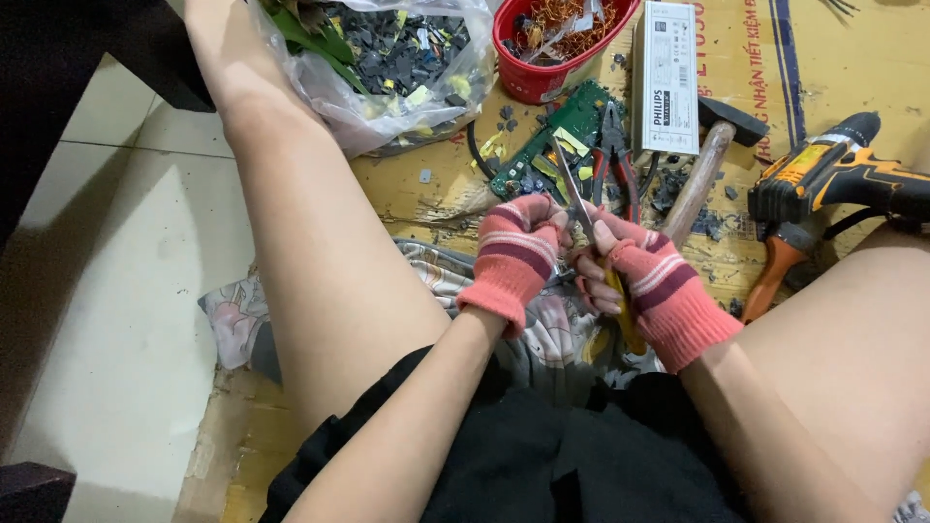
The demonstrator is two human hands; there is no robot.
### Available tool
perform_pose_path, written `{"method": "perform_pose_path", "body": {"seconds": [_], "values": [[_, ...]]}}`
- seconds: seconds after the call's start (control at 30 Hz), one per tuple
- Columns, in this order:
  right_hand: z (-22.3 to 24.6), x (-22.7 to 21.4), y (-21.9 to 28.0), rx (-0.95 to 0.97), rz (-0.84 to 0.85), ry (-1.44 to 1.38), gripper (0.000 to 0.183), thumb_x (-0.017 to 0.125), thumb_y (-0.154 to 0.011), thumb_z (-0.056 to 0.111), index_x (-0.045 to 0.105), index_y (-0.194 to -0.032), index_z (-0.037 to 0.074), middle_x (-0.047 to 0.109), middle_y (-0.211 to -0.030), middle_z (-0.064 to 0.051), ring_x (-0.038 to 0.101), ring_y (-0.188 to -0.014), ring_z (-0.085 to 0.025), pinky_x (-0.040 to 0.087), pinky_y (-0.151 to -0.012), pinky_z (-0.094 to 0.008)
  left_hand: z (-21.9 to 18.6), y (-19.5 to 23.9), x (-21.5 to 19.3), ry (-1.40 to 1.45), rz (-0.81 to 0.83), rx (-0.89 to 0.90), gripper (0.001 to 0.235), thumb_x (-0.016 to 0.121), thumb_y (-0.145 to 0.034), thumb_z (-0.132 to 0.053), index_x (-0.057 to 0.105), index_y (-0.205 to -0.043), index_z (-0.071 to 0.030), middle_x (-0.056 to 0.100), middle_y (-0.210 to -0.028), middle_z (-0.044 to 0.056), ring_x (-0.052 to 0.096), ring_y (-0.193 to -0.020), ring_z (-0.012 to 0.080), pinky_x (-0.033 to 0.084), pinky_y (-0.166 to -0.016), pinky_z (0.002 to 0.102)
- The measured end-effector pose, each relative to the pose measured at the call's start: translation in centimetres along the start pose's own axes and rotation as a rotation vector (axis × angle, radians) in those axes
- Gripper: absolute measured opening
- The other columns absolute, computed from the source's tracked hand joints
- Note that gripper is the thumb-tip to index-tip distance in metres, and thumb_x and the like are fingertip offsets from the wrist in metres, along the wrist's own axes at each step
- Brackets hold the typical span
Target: The person uses a screwdriver to remove screws from a small white plastic component, then uses pliers to pull out a metal piece. They continue to manipulate the component with the screwdriver and pliers, removing parts and adjusting the assembly.
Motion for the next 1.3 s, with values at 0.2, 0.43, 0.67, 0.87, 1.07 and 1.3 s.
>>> {"method": "perform_pose_path", "body": {"seconds": [0.2,0.43,0.67,0.87,1.07,1.3], "values": [[-1.0,-1.0,-0.8,0.024,-0.021,0.005,0.041,0.058,-0.100,0.018,0.061,-0.140,0.012,0.039,-0.061,-0.008,0.035,-0.036,-0.015,0.031,-0.030,-0.024,-0.7,1.0,-1.3,0.005,-0.016,0.016,0.011,0.065,-0.089,-0.015,0.074,-0.093,-0.010,0.073,-0.079,0.016,0.075,-0.083,0.0268,0.057,-0.078,0.040],[-0.4,-0.6,0.4,0.108,-0.023,-0.031,0.042,0.063,-0.092,0.008,0.064,-0.135,0.007,0.038,-0.058,-0.016,0.036,-0.034,-0.024,0.034,-0.029,-0.031,0.1,1.3,-1.2,0.162,0.099,0.020,0.012,0.062,-0.092,-0.006,0.074,-0.094,-0.007,0.074,-0.073,0.013,0.070,-0.068,0.0145,0.057,-0.064,0.021],[0.9,0.7,1.8,0.064,-0.293,0.720,0.038,0.067,-0.088,0.017,0.074,-0.125,0.016,0.075,-0.107,-0.018,0.067,-0.102,-0.028,0.052,-0.096,-0.043,2.8,0.5,-0.8,-0.128,0.083,-0.075,0.019,0.071,-0.088,-0.013,0.078,-0.105,-0.014,0.077,-0.083,0.012,0.074,-0.074,0.0135,0.060,-0.064,0.025],[0.8,0.1,1.2,-0.033,-0.340,0.813,0.036,0.067,-0.092,0.032,0.072,-0.126,0.022,0.072,-0.123,-0.010,0.062,-0.124,-0.029,0.045,-0.113,-0.043,3.3,1.5,1.0,0.444,-0.094,-0.434,0.030,0.072,-0.083,-0.010,0.070,-0.113,-0.004,0.073,-0.104,0.015,0.068,-0.092,0.0208,0.055,-0.084,0.031],[0.5,-0.7,1.3,0.090,-0.360,0.504,0.039,0.060,-0.101,0.039,0.071,-0.128,0.013,0.070,-0.111,-0.016,0.067,-0.101,-0.030,0.054,-0.091,-0.046,7.8,-2.6,1.6,0.778,-0.061,-0.292,0.026,0.063,-0.093,0.000,0.065,-0.120,0.000,0.066,-0.090,0.019,0.069,-0.071,0.0238,0.064,-0.064,0.041],[1.3,-1.7,0.8,-0.116,-0.207,0.756,0.020,0.062,-0.080,0.003,0.076,-0.095,-0.002,0.075,-0.090,-0.024,0.070,-0.096,-0.033,0.055,-0.092,-0.047,5.2,-0.8,1.7,0.629,0.155,-0.175,0.016,0.053,-0.103,-0.005,0.062,-0.114,0.003,0.062,-0.086,0.013,0.063,-0.074,0.0190,0.062,-0.066,0.034]]}}
Point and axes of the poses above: each hand's wrist, its own y-axis away from the middle knuckle, its own x-axis out of the palm, z = x × y, the point moved 6 cm from there along -y, towards the middle knuckle
